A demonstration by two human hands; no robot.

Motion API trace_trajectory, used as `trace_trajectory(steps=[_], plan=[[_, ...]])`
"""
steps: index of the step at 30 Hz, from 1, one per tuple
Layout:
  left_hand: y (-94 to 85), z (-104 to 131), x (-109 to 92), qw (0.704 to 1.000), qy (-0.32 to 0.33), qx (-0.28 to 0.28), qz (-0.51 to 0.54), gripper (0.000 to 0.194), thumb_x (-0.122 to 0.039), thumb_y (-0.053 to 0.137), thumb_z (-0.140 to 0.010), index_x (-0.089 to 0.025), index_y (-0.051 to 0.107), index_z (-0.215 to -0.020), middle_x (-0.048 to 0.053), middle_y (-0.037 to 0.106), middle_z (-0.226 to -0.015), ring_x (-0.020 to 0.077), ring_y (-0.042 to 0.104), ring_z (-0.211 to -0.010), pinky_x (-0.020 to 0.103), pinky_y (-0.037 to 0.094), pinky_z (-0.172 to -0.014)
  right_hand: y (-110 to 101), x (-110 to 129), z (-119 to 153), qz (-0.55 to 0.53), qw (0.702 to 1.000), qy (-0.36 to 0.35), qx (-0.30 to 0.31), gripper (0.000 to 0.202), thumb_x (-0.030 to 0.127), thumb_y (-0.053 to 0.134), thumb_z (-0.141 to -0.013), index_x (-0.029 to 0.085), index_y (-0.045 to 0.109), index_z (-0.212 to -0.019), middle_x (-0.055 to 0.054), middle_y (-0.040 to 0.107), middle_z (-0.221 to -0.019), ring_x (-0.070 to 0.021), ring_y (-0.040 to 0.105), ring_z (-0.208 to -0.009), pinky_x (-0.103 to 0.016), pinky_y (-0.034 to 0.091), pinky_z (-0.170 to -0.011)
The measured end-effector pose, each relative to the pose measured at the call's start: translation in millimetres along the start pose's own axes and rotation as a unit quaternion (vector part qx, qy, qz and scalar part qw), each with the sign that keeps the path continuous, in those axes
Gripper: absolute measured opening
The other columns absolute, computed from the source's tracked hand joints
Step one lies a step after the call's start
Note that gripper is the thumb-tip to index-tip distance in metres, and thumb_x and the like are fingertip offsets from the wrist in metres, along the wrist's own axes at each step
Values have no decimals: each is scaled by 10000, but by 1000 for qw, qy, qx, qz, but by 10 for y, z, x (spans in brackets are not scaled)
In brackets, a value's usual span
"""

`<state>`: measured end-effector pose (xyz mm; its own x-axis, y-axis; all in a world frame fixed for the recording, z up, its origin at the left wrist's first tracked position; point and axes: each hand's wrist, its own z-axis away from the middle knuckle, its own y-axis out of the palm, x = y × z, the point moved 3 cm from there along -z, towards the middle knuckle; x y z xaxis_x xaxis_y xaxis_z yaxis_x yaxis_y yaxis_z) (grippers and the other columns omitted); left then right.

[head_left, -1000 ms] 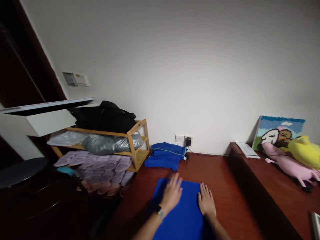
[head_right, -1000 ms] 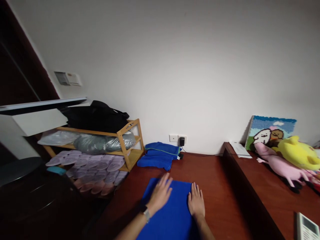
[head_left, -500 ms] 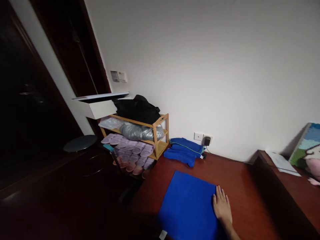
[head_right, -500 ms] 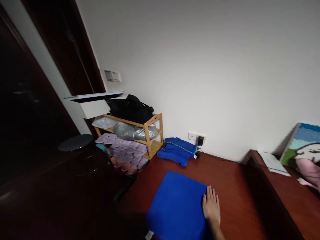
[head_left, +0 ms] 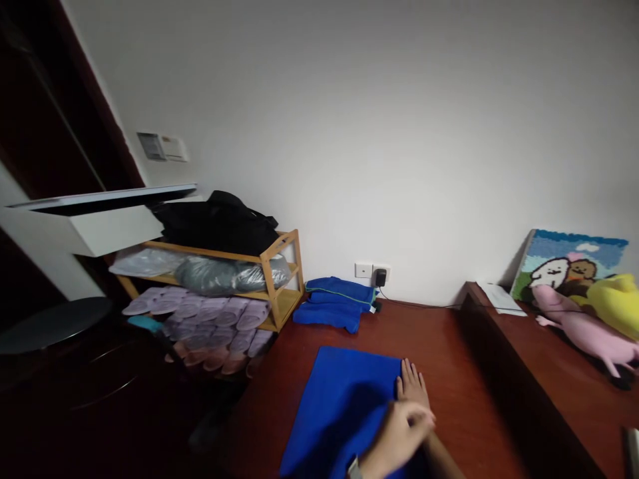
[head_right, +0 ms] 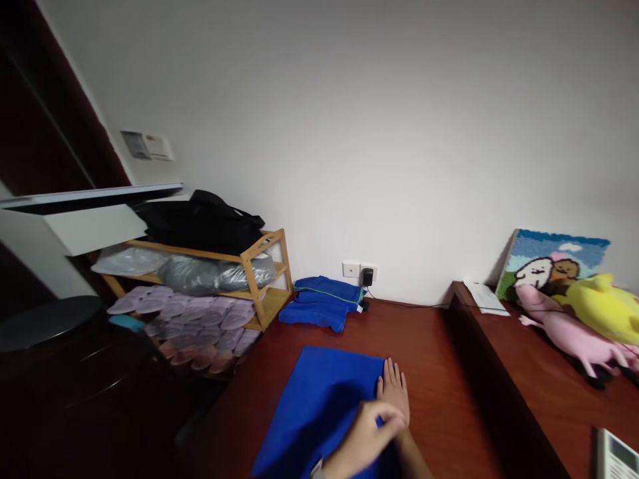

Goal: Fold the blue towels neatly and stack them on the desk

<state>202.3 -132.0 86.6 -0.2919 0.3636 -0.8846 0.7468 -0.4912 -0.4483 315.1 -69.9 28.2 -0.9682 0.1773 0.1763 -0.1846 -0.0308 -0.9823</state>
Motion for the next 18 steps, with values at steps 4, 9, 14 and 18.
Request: trace_trajectory(steps=[4,9,14,18], plan=[[-358,-395,245,980,-8,-91,-178,479,-308,286,-1045,-262,717,-1246,85,747,-1263,242,669,-1194,426,516,-1068,-20,1,-4,-15,1000,-15,1,645,355,195,-1016,138,254,-1621,-29,175,-1696,-211,123,-1577,-409,121,-1278],[-456,-616,729,941,25,-53,-334,550,-414,278,-1052,-215,489,-1519,110,495,-1579,275,412,-1489,536,333,-1241,-39,5,-12,-21,1000,-8,-6,654,367,160,-1022,108,247,-1616,-34,190,-1693,-211,142,-1575,-409,113,-1285],[-674,-449,1092,918,2,-31,-394,642,-545,247,-1052,-225,321,-1604,85,336,-1668,241,283,-1551,481,246,-1281,-12,-1,-22,-24,1000,0,-18,660,381,139,-1028,103,234,-1618,-34,203,-1693,-209,142,-1575,-404,114,-1284],[-1200,-268,1371,904,-49,-51,-421,676,-591,243,-1039,-246,270,-1619,75,271,-1690,257,244,-1563,501,215,-1282,16,-4,-29,-33,999,2,-25,660,392,147,-1028,119,229,-1623,-26,204,-1694,-202,142,-1574,-399,99,-1286]])
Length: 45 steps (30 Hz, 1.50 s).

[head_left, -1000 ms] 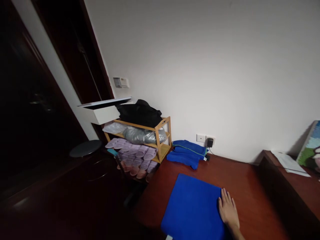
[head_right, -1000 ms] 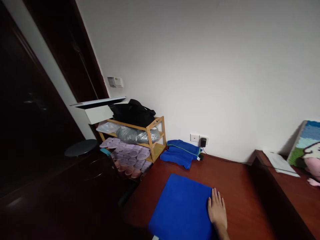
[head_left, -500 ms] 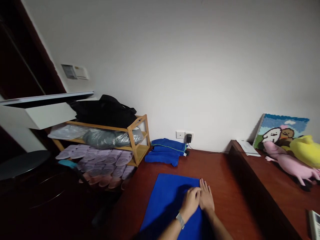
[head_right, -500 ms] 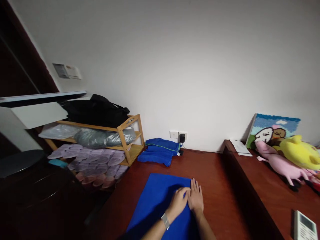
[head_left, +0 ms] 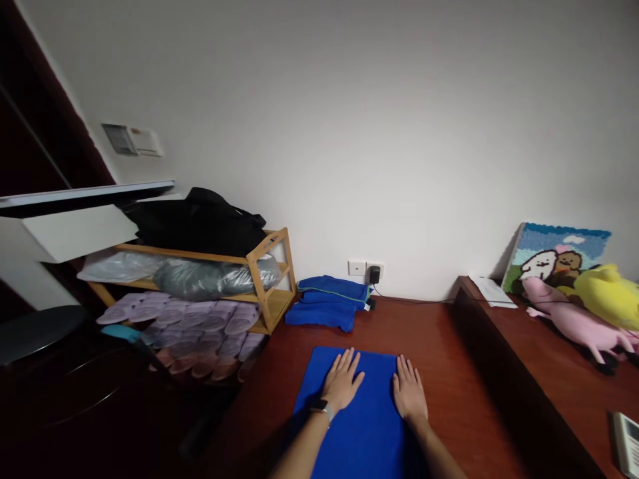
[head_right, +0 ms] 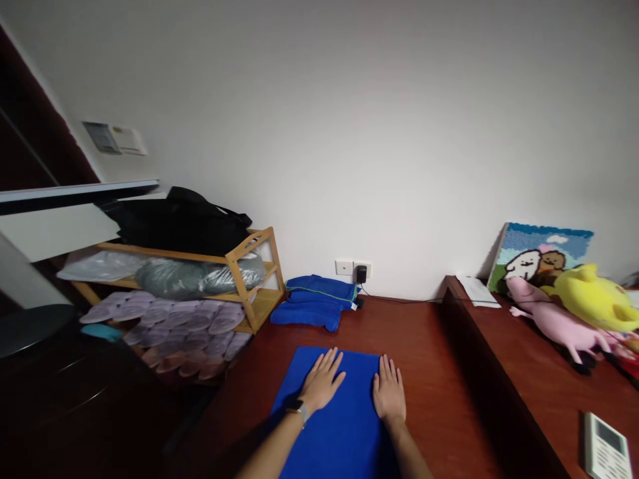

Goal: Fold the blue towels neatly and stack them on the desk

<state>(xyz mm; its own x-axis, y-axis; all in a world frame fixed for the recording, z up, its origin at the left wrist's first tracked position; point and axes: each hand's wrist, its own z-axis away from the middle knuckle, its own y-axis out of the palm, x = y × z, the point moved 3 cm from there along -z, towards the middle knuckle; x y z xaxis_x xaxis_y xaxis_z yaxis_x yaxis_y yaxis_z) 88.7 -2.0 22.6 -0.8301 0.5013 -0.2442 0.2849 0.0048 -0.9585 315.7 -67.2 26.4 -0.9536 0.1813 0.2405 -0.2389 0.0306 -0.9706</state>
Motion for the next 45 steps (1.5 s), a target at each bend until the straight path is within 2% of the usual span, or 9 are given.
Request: trace_trajectory(steps=[6,10,14,18,24,27,30,38,45], plan=[[-179,128,794,996,-84,-19,-38,727,-620,235,-1021,-212,266,-1622,96,312,-1673,273,247,-1561,514,214,-1274,-4,8,-1,-1,1000,5,6,663,404,134,-1027,129,226,-1624,-6,196,-1695,-198,142,-1575,-397,95,-1289],[-213,169,926,994,-96,-19,-44,757,-618,215,-1021,-148,303,-1607,123,315,-1667,267,255,-1558,486,239,-1269,-26,17,5,-2,1000,6,9,663,400,132,-1028,122,220,-1623,-6,193,-1697,-195,130,-1576,-391,89,-1292],[-320,161,878,992,-115,-19,-41,768,-608,226,-1021,-105,327,-1593,138,334,-1656,269,271,-1552,474,237,-1275,-51,29,12,-2,1000,6,14,663,401,126,-1028,123,213,-1624,-3,184,-1698,-195,125,-1576,-387,94,-1291],[-375,133,427,991,-109,-75,-26,724,-560,201,-1043,-121,268,-1615,125,324,-1666,269,258,-1557,478,210,-1287,-59,29,14,7,1000,7,14,661,393,131,-1029,118,211,-1624,-6,185,-1696,-201,135,-1576,-397,103,-1289],[108,42,-907,992,116,-46,37,648,-520,227,-1058,-224,207,-1634,61,337,-1670,231,286,-1549,450,236,-1285,-23,-3,8,16,1000,-9,14,649,359,147,-1024,116,238,-1619,-18,189,-1696,-203,136,-1576,-395,112,-1284],[260,30,-1064,992,119,-21,43,660,-545,230,-1057,-214,232,-1627,73,355,-1661,226,299,-1544,450,257,-1279,4,-20,-8,17,1000,-16,9,646,365,170,-1022,130,252,-1618,-16,188,-1696,-203,134,-1576,-395,113,-1283],[224,79,-787,995,96,-5,30,689,-578,236,-1050,-206,220,-1629,83,324,-1671,234,280,-1550,465,262,-1277,12,-27,-18,16,1000,-5,0,649,367,153,-1025,119,244,-1618,-26,207,-1693,-204,144,-1575,-398,112,-1283],[-128,487,453,997,-64,-32,-42,760,-633,235,-1028,-154,252,-1619,113,302,-1671,252,276,-1550,479,250,-1275,-24,-2,15,4,1000,5,4,662,398,135,-1028,117,227,-1620,-27,208,-1695,-201,144,-1575,-390,89,-1286],[-213,596,848,988,-129,-58,-65,786,-639,233,-1019,-115,305,-1600,132,345,-1653,270,311,-1538,483,263,-1264,10,-18,5,9,1000,5,2,665,400,136,-1026,118,214,-1624,-14,190,-1698,-198,140,-1575,-388,92,-1287]])
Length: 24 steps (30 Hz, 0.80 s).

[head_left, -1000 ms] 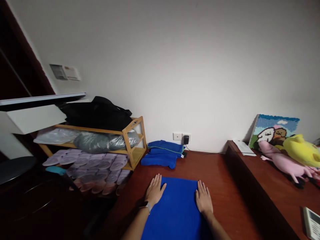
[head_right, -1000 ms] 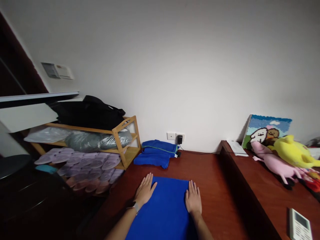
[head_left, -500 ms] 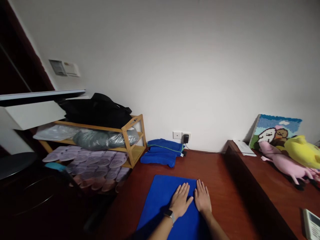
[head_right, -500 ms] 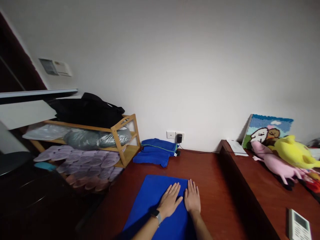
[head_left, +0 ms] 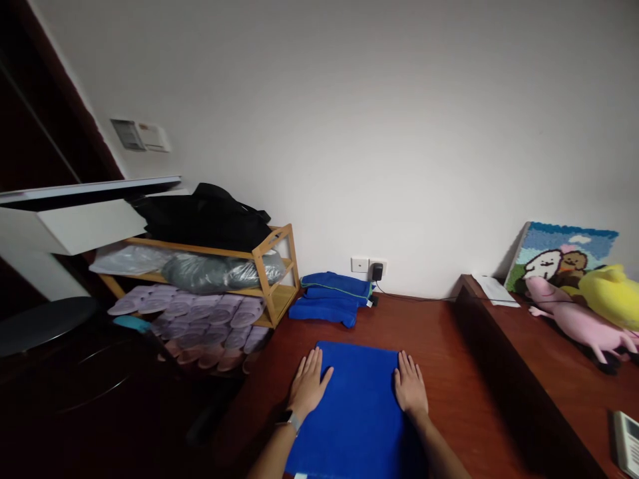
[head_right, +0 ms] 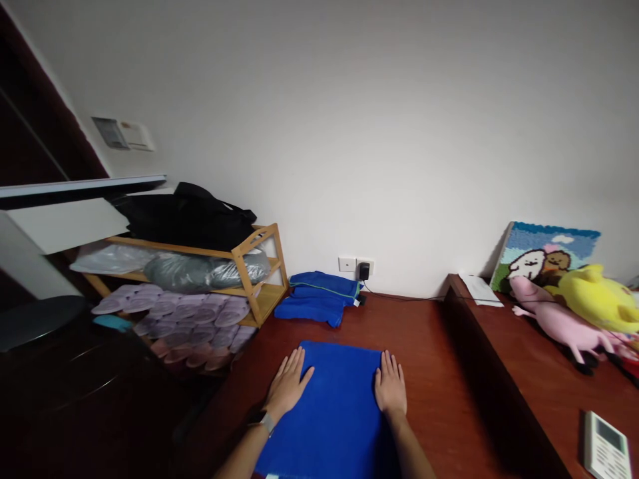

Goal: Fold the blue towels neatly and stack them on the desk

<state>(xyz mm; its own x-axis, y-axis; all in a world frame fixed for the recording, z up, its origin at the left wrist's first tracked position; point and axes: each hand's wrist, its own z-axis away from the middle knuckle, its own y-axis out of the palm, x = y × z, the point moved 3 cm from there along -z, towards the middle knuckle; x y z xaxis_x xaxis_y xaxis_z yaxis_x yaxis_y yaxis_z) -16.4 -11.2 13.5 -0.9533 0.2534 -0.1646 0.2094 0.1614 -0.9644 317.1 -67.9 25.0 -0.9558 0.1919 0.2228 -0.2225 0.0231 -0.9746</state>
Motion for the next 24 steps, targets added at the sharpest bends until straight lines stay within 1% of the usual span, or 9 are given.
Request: trace_trajectory(steps=[3,6,8,12,15,17,19,21,24], plan=[[-41,-17,-55,1000,-3,-17,-1,780,-634,247,-1020,-111,321,-1594,148,381,-1632,282,336,-1526,504,277,-1258,0,-1,-4,1,1000,-1,1,664,397,133,-1028,113,218,-1622,-13,194,-1697,-198,140,-1575,-391,90,-1288],[-130,-7,-335,999,8,-40,10,745,-587,229,-1042,-91,317,-1591,162,380,-1629,277,324,-1532,504,281,-1260,-15,4,0,-4,1000,1,0,661,398,135,-1030,115,226,-1621,-18,203,-1695,-197,145,-1574,-397,94,-1288],[-171,27,-692,997,57,-35,30,705,-551,222,-1056,-109,296,-1600,143,368,-1641,258,307,-1539,483,285,-1262,-28,8,5,-7,1000,0,-2,661,399,142,-1030,115,225,-1621,-22,203,-1695,-199,145,-1574,-397,99,-1286],[-134,172,-1568,975,208,0,78,673,-548,247,-1060,-181,235,-1623,83,343,-1663,223,282,-1549,443,283,-1269,-42,10,10,-1,1000,-3,0,652,373,158,-1027,112,235,-1619,-27,207,-1692,-200,152,-1573,-388,105,-1282],[-30,265,-1982,964,245,14,101,679,-565,260,-1055,-199,227,-1626,70,342,-1666,217,284,-1549,438,279,-1274,-35,7,7,12,1000,-13,5,645,352,193,-1017,120,257,-1616,-27,204,-1691,-208,157,-1572,-392,115,-1278],[46,289,-2053,966,235,19,103,677,-566,262,-1054,-200,244,-1622,78,370,-1653,227,312,-1538,450,296,-1267,-32,5,5,15,1000,-18,4,641,340,208,-1012,125,272,-1613,-29,203,-1691,-211,155,-1573,-397,121,-1275],[99,292,-1984,970,223,20,95,677,-563,266,-1053,-199,244,-1623,92,384,-1644,240,334,-1529,462,315,-1257,-37,5,7,9,1000,-16,-3,639,341,192,-1017,125,271,-1614,-32,210,-1690,-204,152,-1573,-394,124,-1275],[117,286,-1818,973,215,17,85,687,-565,273,-1051,-198,217,-1629,102,369,-1649,249,331,-1530,472,324,-1251,-47,9,12,3,1000,-8,-6,643,357,160,-1026,119,254,-1616,-33,218,-1690,-199,152,-1573,-388,115,-1277],[92,276,-1461,979,191,19,67,708,-575,272,-1047,-189,185,-1635,108,336,-1662,254,305,-1541,486,317,-1253,-61,21,17,0,1000,-2,1,652,374,137,-1031,109,237,-1618,-33,215,-1693,-203,148,-1574,-384,92,-1281]])
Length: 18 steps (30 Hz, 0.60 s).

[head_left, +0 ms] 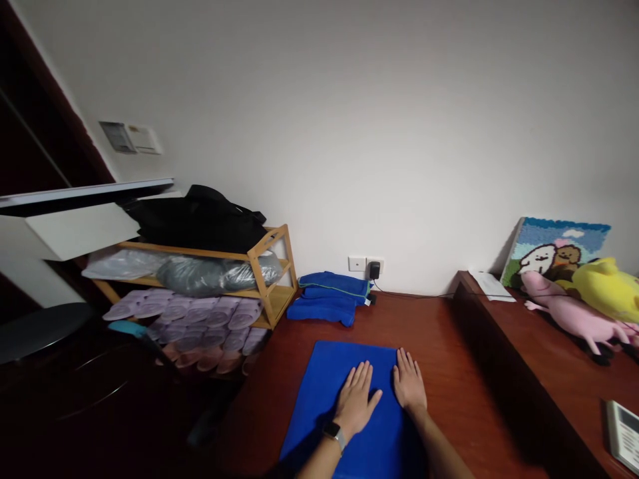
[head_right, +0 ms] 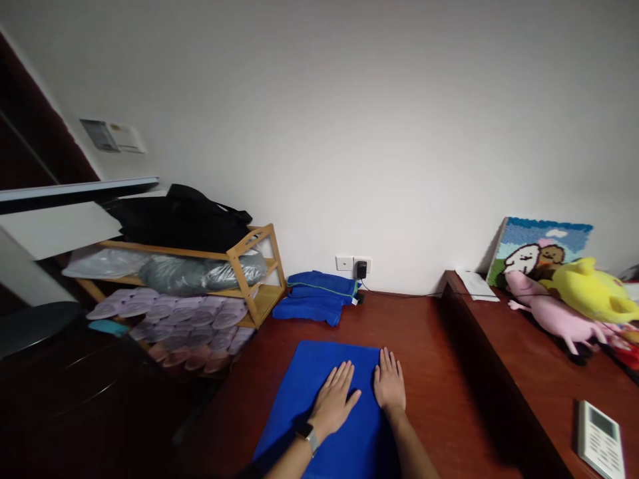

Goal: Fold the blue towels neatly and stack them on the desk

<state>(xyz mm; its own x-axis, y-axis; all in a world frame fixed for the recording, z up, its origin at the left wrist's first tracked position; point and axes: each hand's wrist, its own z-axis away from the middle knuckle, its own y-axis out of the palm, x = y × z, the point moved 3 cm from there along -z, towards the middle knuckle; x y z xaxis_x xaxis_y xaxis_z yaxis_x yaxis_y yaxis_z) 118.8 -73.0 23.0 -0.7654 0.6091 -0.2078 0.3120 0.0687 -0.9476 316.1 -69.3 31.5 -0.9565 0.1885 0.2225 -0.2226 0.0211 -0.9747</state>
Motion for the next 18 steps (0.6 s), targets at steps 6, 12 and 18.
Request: trace_trajectory(steps=[6,12,18], plan=[[-184,352,784,991,-124,-17,-39,733,-606,265,-1035,-182,209,-1632,111,336,-1659,261,309,-1537,499,289,-1263,22,-4,-8,-7,1000,1,4,657,392,140,-1031,116,223,-1622,-25,199,-1698,-198,138,-1576,-388,80,-1285],[-240,587,1167,979,-186,-47,-66,771,-637,269,-1018,-170,225,-1629,120,361,-1646,286,334,-1525,515,305,-1249,63,-28,-19,-7,1000,2,-2,659,400,145,-1030,127,228,-1624,-20,198,-1699,-195,140,-1575,-388,87,-1286],[-301,657,1188,975,-203,-52,-71,770,-642,265,-1016,-156,285,-1613,121,379,-1636,283,348,-1519,500,303,-1252,51,-28,-14,2,1000,3,0,662,400,136,-1029,121,224,-1623,-15,196,-1699,-195,149,-1574,-381,89,-1285]])
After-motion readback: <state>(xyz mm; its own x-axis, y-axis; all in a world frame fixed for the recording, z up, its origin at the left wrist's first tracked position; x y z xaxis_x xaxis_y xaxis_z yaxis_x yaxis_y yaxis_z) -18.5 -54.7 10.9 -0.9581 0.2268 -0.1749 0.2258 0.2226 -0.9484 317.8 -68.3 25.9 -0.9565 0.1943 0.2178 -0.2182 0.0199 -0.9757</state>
